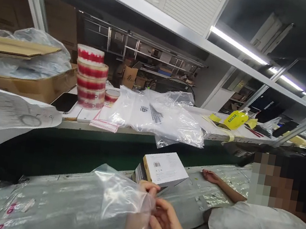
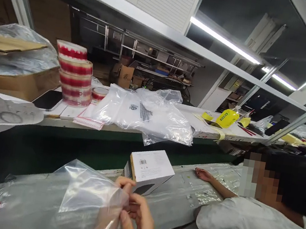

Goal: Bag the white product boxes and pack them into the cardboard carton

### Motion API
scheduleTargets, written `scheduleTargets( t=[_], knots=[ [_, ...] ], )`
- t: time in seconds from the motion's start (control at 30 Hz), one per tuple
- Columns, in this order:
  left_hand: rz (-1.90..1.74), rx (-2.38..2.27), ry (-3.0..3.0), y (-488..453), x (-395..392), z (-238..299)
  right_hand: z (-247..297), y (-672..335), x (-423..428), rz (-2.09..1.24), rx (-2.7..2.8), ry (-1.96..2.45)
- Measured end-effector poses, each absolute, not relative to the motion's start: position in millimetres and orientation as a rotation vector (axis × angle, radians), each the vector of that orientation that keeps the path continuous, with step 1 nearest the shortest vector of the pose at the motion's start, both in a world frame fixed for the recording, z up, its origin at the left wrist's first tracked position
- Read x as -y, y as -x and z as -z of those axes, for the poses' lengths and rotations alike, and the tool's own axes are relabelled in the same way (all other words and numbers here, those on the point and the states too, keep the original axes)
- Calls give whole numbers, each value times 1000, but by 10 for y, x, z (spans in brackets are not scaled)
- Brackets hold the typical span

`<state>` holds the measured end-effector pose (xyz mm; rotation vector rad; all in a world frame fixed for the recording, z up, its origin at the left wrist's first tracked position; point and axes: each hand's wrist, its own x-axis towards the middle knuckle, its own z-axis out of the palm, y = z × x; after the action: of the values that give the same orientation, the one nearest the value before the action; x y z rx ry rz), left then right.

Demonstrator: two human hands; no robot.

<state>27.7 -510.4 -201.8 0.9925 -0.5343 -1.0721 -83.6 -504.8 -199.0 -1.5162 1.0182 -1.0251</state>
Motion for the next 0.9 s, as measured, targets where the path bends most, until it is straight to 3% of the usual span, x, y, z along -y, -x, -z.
scheduleTargets(
  t=[0.1, 0.33, 0.5, 0.67, 0.9],
  knots=[
    [956, 638, -1021, -325, 4873, 2093, 2004, 725, 5040, 915, -924, 1527],
    [1159, 793, -813, -576, 4558, 2463, 1945, 726, 4897, 742, -914, 1435],
    [1107, 713, -978, -709, 4526, 2368, 2220, 858, 4842, 1062, -1213, 1628],
    [1214, 993, -1070, -492, 4622, 2254, 2514, 863, 4859, 1078, -1184, 1441],
    [1079, 230, -948, -474, 5072, 2583, 2525, 1363, 5276, 1423, -1420, 1215]
  ],
)
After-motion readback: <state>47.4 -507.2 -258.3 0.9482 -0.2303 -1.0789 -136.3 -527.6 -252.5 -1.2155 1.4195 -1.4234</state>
